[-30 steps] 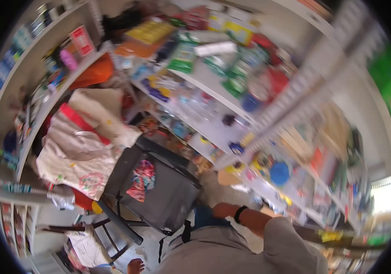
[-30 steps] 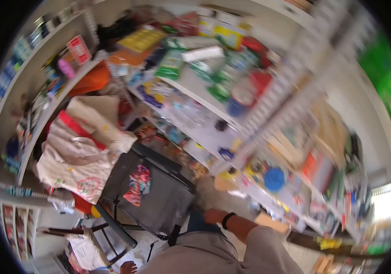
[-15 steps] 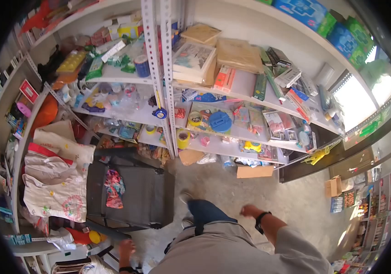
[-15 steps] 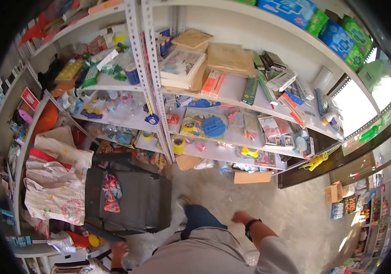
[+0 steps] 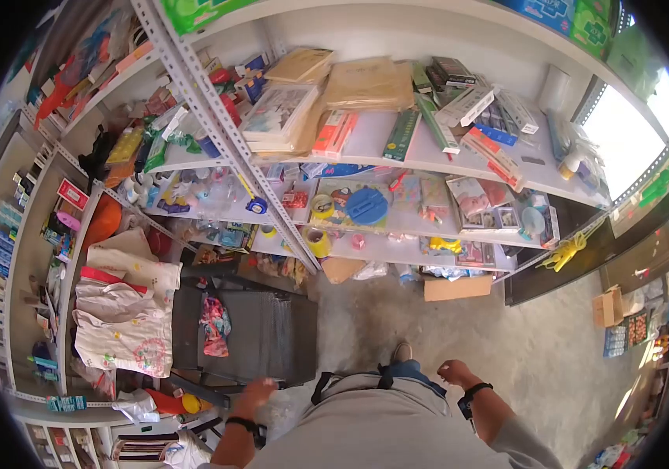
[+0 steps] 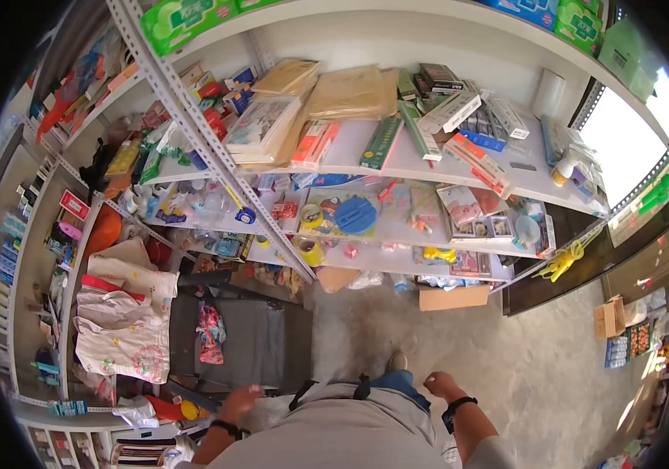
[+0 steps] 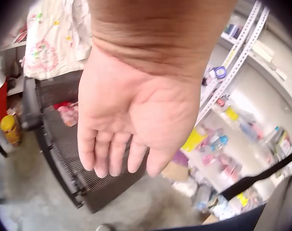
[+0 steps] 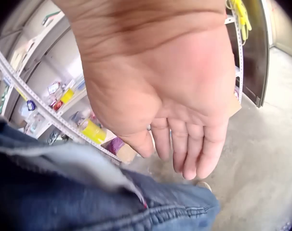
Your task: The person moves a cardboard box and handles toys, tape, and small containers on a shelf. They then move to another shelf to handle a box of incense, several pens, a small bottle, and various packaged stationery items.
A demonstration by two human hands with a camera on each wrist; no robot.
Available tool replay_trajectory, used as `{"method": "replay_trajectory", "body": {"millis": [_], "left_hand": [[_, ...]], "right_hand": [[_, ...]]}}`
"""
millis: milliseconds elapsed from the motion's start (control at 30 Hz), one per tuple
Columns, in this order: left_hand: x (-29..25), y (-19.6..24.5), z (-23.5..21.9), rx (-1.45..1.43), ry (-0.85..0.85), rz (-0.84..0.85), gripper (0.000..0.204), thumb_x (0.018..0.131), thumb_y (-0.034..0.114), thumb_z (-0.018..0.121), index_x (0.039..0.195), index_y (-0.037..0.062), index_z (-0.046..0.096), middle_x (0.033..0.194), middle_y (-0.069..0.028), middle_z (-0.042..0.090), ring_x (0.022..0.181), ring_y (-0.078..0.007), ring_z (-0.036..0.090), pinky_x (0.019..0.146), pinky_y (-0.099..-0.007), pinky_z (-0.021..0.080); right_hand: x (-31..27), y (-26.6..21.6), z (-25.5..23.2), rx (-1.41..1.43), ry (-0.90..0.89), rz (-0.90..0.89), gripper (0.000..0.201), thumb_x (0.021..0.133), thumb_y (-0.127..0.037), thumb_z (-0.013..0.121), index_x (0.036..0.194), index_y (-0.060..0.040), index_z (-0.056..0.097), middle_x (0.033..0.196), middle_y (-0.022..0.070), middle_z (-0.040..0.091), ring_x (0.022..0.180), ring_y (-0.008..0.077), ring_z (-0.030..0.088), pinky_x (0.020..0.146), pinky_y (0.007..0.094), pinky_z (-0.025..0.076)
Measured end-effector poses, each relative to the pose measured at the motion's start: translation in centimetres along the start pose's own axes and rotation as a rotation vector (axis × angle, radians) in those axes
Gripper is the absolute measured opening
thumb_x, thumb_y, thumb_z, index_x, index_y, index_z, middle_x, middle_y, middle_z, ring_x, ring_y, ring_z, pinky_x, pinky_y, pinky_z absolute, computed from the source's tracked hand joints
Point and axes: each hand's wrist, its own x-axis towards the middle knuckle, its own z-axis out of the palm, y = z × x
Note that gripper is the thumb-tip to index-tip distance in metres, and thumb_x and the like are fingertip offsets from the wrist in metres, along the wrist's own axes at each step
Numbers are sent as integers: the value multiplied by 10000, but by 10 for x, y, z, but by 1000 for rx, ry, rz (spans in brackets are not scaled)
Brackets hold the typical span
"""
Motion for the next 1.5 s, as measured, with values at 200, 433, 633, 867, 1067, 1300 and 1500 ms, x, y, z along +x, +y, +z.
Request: {"method": "replay_trajectory", "body": {"millis": [200,433,633,867,1067,1300,1500], "left_hand": [[85,293,-216,-217,513,161,386,951,275,677,1261,46,644,1310,-187,648,1189,-351,637,999,-434,509],[179,457,-363,226,1100,416,351,870,225,681,1174,51,671,1202,-218,667,1101,-404,646,950,-475,525],[258,500,-419,477,856,84,434,845,307,691,1232,110,675,1166,-234,672,1057,-447,641,940,-508,514],[285,503,-399,415,1074,344,428,834,286,673,1227,117,677,1221,-172,658,1113,-416,625,940,-532,508],[296,482,-408,235,1054,285,457,812,275,698,1234,103,668,1244,-209,632,1121,-424,615,956,-508,506],[303,525,-371,-24,937,648,374,919,213,640,1240,23,657,1256,-247,610,1182,-426,584,1027,-438,475],[304,550,-350,-63,1078,731,383,940,231,670,1239,-6,634,1255,-259,608,1181,-434,579,1039,-459,460]], "right_hand": [[6,9,-86,-184,256,-162,294,868,-313,665,981,-57,755,961,199,746,961,390,705,843,441,561],[-28,-20,-134,42,403,-278,224,885,-248,669,974,-60,755,925,183,747,909,354,724,811,406,563],[-45,90,-80,52,455,6,268,896,-292,636,921,-49,748,905,217,731,894,377,708,806,447,557],[-94,182,0,672,228,409,168,947,-146,656,938,14,708,757,117,706,586,224,674,518,370,552],[-67,135,-13,568,303,296,234,876,-246,702,937,-25,749,751,114,740,617,218,712,608,357,567],[-41,35,-89,326,397,98,195,912,-202,661,977,-35,737,817,121,738,721,220,720,659,355,564],[-69,-87,-162,75,477,-98,199,895,-185,704,1037,-49,732,909,179,728,883,359,699,786,414,548]]}}
